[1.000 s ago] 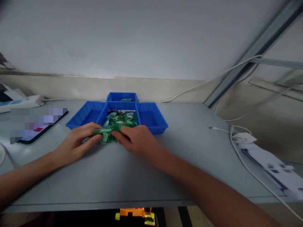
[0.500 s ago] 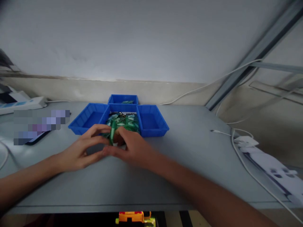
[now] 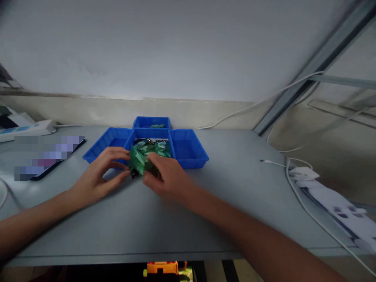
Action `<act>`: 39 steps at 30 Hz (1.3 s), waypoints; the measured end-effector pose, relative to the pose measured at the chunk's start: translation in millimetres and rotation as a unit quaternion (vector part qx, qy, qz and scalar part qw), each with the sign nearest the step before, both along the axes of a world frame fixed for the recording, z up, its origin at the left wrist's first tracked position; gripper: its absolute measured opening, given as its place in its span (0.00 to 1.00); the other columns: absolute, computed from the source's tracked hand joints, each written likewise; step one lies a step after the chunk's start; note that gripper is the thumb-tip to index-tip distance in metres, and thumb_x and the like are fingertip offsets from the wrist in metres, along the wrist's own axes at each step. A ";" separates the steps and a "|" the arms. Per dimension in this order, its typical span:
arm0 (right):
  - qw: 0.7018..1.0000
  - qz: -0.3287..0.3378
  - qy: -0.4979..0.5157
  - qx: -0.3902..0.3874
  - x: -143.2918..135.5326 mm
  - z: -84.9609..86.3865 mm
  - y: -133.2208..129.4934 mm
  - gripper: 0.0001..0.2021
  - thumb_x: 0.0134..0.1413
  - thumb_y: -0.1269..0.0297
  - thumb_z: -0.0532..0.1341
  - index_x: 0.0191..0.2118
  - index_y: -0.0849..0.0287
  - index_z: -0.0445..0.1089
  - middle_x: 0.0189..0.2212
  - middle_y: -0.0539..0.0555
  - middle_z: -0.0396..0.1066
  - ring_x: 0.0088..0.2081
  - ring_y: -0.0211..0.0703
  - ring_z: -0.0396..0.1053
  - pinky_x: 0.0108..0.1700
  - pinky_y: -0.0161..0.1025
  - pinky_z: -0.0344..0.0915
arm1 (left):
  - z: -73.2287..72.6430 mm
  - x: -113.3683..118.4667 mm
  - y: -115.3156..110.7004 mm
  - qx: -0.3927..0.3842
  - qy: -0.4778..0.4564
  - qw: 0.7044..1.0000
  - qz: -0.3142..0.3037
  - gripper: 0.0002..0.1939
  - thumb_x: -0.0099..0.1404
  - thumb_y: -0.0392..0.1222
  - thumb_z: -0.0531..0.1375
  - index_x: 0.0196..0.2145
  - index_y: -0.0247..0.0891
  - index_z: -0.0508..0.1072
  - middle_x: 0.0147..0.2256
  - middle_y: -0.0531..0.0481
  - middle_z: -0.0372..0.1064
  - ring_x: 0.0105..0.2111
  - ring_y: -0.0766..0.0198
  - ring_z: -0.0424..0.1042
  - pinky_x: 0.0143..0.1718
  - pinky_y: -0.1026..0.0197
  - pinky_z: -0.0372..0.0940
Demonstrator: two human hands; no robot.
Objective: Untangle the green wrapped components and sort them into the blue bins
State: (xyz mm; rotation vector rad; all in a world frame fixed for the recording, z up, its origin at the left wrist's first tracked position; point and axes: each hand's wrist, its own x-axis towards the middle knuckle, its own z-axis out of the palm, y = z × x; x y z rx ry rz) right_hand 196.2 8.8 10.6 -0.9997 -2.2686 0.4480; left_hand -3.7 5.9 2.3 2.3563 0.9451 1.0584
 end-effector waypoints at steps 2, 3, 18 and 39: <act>1.000 -0.013 0.006 -0.007 0.5 0.5 -0.1 0.03 0.47 0.68 0.52 0.27 0.58 0.55 0.19 0.45 0.58 0.20 0.31 0.57 0.22 0.30 0.50 | -1.5 -0.8 1.0 -0.010 -0.014 1.000 0.012 0.10 0.59 0.35 0.54 0.41 0.36 0.62 0.44 0.45 0.57 0.45 0.63 0.60 0.38 0.63 0.66; 1.000 -0.022 0.008 -0.012 0.6 0.5 -0.2 0.03 0.47 0.67 0.52 0.27 0.58 0.55 0.18 0.44 0.58 0.20 0.31 0.56 0.22 0.30 0.50 | -2.2 -1.4 1.3 -0.017 -0.011 1.000 0.013 0.09 0.59 0.35 0.54 0.39 0.36 0.62 0.43 0.46 0.59 0.43 0.64 0.63 0.38 0.63 0.66; 0.990 -0.055 0.120 -0.041 -2.8 -3.7 0.6 0.18 0.50 0.68 0.54 0.48 0.58 0.51 0.21 0.44 0.61 0.22 0.33 0.61 0.24 0.32 0.58 | 1.2 -4.7 -2.9 -0.009 0.059 0.997 0.038 0.21 0.58 0.30 0.51 0.49 0.41 0.61 0.32 0.52 0.66 0.27 0.70 0.66 0.28 0.68 0.63; 0.998 -0.052 -0.011 -0.018 -0.6 2.8 0.4 0.12 0.55 0.61 0.50 0.27 0.60 0.65 0.17 0.46 0.62 0.20 0.31 0.58 0.22 0.31 0.51 | 3.1 -4.4 -0.6 0.027 0.128 0.990 0.052 0.14 0.64 0.40 0.48 0.23 0.34 0.64 0.17 0.56 0.56 0.18 0.72 0.57 0.20 0.69 0.53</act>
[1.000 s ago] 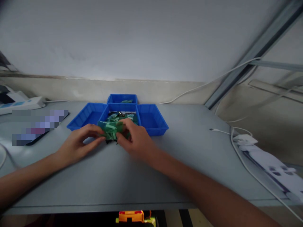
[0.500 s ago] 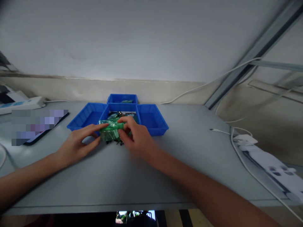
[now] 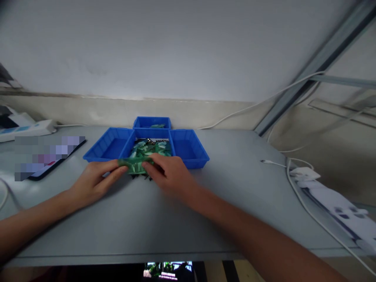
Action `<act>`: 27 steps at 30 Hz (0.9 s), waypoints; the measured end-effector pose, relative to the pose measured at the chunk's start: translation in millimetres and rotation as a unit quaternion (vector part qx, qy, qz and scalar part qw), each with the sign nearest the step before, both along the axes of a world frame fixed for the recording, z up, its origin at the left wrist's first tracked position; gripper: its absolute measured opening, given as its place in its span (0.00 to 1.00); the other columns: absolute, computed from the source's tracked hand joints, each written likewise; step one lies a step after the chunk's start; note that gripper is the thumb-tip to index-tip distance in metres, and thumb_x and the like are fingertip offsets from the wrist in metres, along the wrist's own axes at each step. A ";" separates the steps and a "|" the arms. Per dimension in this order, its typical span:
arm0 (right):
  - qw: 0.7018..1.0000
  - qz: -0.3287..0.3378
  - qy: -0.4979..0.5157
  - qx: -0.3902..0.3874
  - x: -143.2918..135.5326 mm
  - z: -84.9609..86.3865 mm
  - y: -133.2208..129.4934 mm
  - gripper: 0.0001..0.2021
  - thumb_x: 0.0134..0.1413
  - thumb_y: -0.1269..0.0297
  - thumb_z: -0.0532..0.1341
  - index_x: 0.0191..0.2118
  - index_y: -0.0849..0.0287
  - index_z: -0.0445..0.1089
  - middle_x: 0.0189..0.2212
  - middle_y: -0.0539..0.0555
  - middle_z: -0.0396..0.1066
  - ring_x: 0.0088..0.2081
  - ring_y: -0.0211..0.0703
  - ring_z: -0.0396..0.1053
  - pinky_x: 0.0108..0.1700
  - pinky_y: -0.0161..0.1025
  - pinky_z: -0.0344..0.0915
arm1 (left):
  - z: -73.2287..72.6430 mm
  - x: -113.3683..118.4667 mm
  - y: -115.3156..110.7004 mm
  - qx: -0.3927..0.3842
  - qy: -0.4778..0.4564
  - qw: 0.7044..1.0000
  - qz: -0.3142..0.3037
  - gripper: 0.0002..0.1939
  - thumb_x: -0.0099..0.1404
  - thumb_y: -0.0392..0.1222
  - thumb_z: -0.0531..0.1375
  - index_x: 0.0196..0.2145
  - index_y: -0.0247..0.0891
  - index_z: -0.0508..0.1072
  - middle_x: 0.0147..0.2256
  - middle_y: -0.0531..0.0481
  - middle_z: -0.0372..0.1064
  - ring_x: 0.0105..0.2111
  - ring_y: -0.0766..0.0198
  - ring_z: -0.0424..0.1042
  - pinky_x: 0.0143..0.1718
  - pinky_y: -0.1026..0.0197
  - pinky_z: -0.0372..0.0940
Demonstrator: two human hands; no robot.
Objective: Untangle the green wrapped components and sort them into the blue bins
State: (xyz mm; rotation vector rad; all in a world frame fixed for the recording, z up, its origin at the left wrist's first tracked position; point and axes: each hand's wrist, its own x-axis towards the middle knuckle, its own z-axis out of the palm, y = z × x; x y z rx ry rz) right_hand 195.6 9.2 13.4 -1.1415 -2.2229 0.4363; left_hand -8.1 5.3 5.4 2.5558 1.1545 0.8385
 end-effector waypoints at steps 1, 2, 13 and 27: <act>1.000 -0.004 -0.006 0.014 0.0 0.4 0.3 0.13 0.56 0.61 0.50 0.26 0.61 0.64 0.17 0.46 0.61 0.20 0.31 0.57 0.23 0.31 0.51 | 0.6 -0.1 -0.1 0.007 0.000 1.000 -0.007 0.14 0.64 0.40 0.48 0.23 0.34 0.65 0.18 0.56 0.56 0.19 0.71 0.58 0.21 0.68 0.54; 0.999 -0.004 -0.007 0.031 0.2 0.5 0.8 0.12 0.56 0.61 0.50 0.26 0.61 0.64 0.19 0.47 0.61 0.21 0.31 0.58 0.24 0.32 0.51 | 1.2 0.0 -0.2 0.014 -0.005 1.000 -0.014 0.13 0.64 0.39 0.49 0.24 0.34 0.66 0.20 0.54 0.57 0.21 0.71 0.59 0.23 0.68 0.56; 0.998 0.013 0.057 0.036 -1.1 -3.1 1.1 0.05 0.54 0.63 0.53 0.33 0.59 0.62 0.23 0.47 0.63 0.25 0.34 0.62 0.27 0.33 0.57 | -8.8 3.7 -1.3 -0.035 -0.193 0.980 -0.020 0.24 0.58 0.35 0.56 0.52 0.37 0.52 0.25 0.55 0.62 0.25 0.70 0.66 0.27 0.68 0.66; 0.995 0.006 0.097 -0.022 0.5 -2.4 -0.5 0.04 0.55 0.67 0.50 0.36 0.58 0.59 0.18 0.43 0.58 0.19 0.29 0.56 0.21 0.29 0.52 | -3.7 0.0 -0.5 -0.002 -0.060 0.998 0.001 0.16 0.59 0.32 0.51 0.45 0.38 0.63 0.38 0.49 0.67 0.30 0.70 0.67 0.31 0.68 0.63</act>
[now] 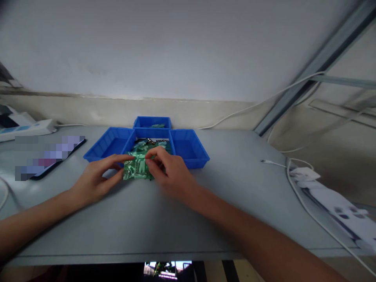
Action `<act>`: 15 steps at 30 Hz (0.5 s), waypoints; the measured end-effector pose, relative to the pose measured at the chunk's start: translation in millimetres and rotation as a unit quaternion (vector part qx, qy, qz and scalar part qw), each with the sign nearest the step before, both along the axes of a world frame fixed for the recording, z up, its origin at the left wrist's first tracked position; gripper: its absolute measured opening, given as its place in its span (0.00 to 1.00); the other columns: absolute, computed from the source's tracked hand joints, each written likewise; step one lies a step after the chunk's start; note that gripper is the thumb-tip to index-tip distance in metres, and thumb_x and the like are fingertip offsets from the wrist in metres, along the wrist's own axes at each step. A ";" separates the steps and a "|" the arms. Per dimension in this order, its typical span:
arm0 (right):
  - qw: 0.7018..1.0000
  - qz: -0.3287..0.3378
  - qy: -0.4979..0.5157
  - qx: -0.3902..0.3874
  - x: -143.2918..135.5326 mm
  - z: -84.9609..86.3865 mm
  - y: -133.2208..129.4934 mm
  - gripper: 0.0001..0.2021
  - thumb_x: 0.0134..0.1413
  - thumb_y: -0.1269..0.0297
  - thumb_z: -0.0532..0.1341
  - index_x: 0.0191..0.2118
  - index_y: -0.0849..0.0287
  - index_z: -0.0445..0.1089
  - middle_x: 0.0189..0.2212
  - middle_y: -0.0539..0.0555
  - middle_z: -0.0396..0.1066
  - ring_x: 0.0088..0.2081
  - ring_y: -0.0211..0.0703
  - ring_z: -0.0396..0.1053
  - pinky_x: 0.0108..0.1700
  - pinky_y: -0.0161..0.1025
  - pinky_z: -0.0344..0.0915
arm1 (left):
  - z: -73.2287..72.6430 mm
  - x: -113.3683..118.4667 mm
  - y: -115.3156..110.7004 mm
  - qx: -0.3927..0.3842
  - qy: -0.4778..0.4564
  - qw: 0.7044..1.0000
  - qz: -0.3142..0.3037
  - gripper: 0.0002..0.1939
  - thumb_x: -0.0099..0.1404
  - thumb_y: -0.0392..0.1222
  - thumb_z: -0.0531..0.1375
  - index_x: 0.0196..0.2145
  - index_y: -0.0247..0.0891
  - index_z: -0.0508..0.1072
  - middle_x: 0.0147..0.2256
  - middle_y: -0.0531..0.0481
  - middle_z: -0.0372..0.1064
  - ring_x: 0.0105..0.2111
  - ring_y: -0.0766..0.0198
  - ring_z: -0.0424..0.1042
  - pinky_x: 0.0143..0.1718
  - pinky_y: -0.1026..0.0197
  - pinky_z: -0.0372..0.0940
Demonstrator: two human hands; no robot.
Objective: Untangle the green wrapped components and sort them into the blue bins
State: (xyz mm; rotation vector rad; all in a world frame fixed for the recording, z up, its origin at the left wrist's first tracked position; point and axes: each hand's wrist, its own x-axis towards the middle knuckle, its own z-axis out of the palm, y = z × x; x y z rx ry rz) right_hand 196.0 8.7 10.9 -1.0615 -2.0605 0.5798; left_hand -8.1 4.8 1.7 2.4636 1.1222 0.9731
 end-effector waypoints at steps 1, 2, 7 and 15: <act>1.000 0.004 -0.007 0.004 0.5 0.0 0.3 0.05 0.55 0.69 0.49 0.35 0.58 0.61 0.19 0.44 0.60 0.19 0.29 0.56 0.21 0.29 0.52 | -0.2 -0.3 0.8 0.002 0.002 1.000 0.004 0.14 0.60 0.32 0.50 0.44 0.38 0.64 0.37 0.49 0.67 0.30 0.70 0.67 0.31 0.68 0.63; 1.000 0.008 -0.014 0.010 1.0 -0.1 0.7 0.07 0.54 0.71 0.48 0.35 0.58 0.62 0.20 0.45 0.61 0.20 0.29 0.58 0.23 0.30 0.53 | -0.2 -0.7 1.6 0.004 0.005 1.000 0.007 0.13 0.60 0.32 0.50 0.43 0.38 0.66 0.36 0.50 0.68 0.30 0.69 0.67 0.31 0.68 0.62; 0.999 0.031 -0.025 0.015 2.3 -1.1 2.1 0.11 0.46 0.78 0.51 0.35 0.59 0.64 0.25 0.47 0.68 0.26 0.30 0.63 0.27 0.29 0.56 | 0.9 -1.5 3.2 0.005 0.014 1.000 0.001 0.10 0.61 0.35 0.51 0.39 0.37 0.69 0.32 0.51 0.69 0.31 0.68 0.67 0.33 0.66 0.62; 0.997 0.017 -0.067 -0.016 2.7 1.5 0.2 0.12 0.54 0.59 0.50 0.24 0.59 0.59 0.19 0.47 0.64 0.21 0.31 0.61 0.22 0.31 0.52 | 1.7 0.6 0.5 -0.037 0.055 0.998 -0.017 0.12 0.63 0.41 0.50 0.26 0.34 0.66 0.20 0.55 0.61 0.21 0.72 0.61 0.21 0.70 0.56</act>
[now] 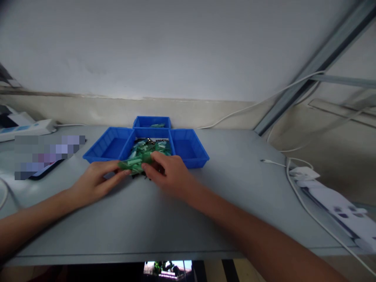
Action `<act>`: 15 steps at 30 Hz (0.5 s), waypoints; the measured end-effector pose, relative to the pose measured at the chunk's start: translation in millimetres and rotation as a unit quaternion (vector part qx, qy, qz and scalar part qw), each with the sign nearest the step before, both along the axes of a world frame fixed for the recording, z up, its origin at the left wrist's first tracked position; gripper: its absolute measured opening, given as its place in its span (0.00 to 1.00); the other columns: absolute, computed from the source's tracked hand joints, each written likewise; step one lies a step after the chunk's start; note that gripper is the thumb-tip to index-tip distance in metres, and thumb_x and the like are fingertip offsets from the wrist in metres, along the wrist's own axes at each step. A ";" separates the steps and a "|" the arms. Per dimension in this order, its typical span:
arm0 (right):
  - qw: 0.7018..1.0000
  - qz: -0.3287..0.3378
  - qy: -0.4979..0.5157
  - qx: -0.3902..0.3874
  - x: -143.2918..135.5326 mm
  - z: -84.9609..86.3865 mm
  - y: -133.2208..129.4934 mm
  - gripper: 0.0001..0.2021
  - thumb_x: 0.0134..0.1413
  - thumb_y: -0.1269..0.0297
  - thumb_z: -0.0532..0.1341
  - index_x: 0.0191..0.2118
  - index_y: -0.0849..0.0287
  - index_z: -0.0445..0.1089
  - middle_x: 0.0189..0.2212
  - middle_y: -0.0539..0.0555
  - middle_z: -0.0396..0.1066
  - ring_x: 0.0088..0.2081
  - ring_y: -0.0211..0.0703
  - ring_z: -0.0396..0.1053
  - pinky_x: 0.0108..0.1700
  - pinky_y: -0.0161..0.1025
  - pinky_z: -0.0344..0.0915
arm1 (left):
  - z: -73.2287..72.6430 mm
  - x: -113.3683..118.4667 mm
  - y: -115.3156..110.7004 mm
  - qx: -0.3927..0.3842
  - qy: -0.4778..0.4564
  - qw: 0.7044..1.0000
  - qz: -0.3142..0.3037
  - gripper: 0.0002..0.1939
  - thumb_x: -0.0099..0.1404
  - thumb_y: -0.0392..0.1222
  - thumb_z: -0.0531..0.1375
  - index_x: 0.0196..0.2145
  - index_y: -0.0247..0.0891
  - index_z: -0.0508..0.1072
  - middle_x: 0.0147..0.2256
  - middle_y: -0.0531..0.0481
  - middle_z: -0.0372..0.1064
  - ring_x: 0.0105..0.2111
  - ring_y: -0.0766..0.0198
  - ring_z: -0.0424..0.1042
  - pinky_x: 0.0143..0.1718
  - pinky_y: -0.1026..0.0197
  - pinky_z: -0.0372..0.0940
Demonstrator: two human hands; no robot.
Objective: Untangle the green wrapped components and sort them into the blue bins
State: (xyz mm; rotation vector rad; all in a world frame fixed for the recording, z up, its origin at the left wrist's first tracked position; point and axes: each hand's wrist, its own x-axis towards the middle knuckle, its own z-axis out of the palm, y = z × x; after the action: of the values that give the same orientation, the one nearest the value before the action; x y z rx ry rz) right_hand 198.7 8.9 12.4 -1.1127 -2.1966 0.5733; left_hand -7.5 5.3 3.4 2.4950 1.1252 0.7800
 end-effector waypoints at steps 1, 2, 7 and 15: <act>1.000 -0.003 -0.003 -0.007 -0.3 -0.6 0.3 0.12 0.54 0.58 0.50 0.25 0.59 0.59 0.19 0.46 0.64 0.21 0.32 0.61 0.22 0.31 0.52 | -0.6 -0.1 -0.9 -0.012 0.003 1.000 -0.008 0.13 0.63 0.41 0.50 0.24 0.34 0.65 0.19 0.56 0.59 0.20 0.72 0.59 0.20 0.70 0.55; 1.000 -0.003 -0.002 -0.015 -0.9 -1.5 0.7 0.10 0.54 0.58 0.51 0.27 0.59 0.59 0.19 0.46 0.64 0.21 0.32 0.61 0.22 0.31 0.52 | -1.2 -0.1 -1.8 -0.022 0.004 1.000 -0.018 0.13 0.63 0.42 0.50 0.23 0.34 0.64 0.19 0.56 0.58 0.19 0.73 0.58 0.20 0.70 0.54; 0.997 0.009 0.053 -0.055 -7.0 -7.0 1.6 0.12 0.51 0.60 0.55 0.40 0.57 0.53 0.20 0.43 0.63 0.22 0.32 0.62 0.23 0.30 0.55 | -1.2 2.1 -4.1 -0.050 0.007 0.995 -0.083 0.11 0.62 0.41 0.50 0.26 0.33 0.66 0.23 0.53 0.59 0.24 0.71 0.61 0.24 0.69 0.57; 0.949 0.130 0.133 0.256 10.8 -5.7 -20.4 0.08 0.44 0.59 0.56 0.24 0.55 0.57 0.14 0.44 0.60 0.17 0.32 0.60 0.21 0.33 0.55 | 2.7 4.8 -4.8 -0.089 -0.022 0.994 -0.060 0.10 0.62 0.40 0.51 0.26 0.33 0.66 0.22 0.54 0.60 0.22 0.71 0.61 0.21 0.70 0.55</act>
State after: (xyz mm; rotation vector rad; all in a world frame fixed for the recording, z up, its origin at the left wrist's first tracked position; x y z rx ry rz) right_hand 209.6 -11.5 6.7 -0.4502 -2.0908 0.2160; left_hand -2.7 0.5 6.1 2.3608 0.9744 0.6664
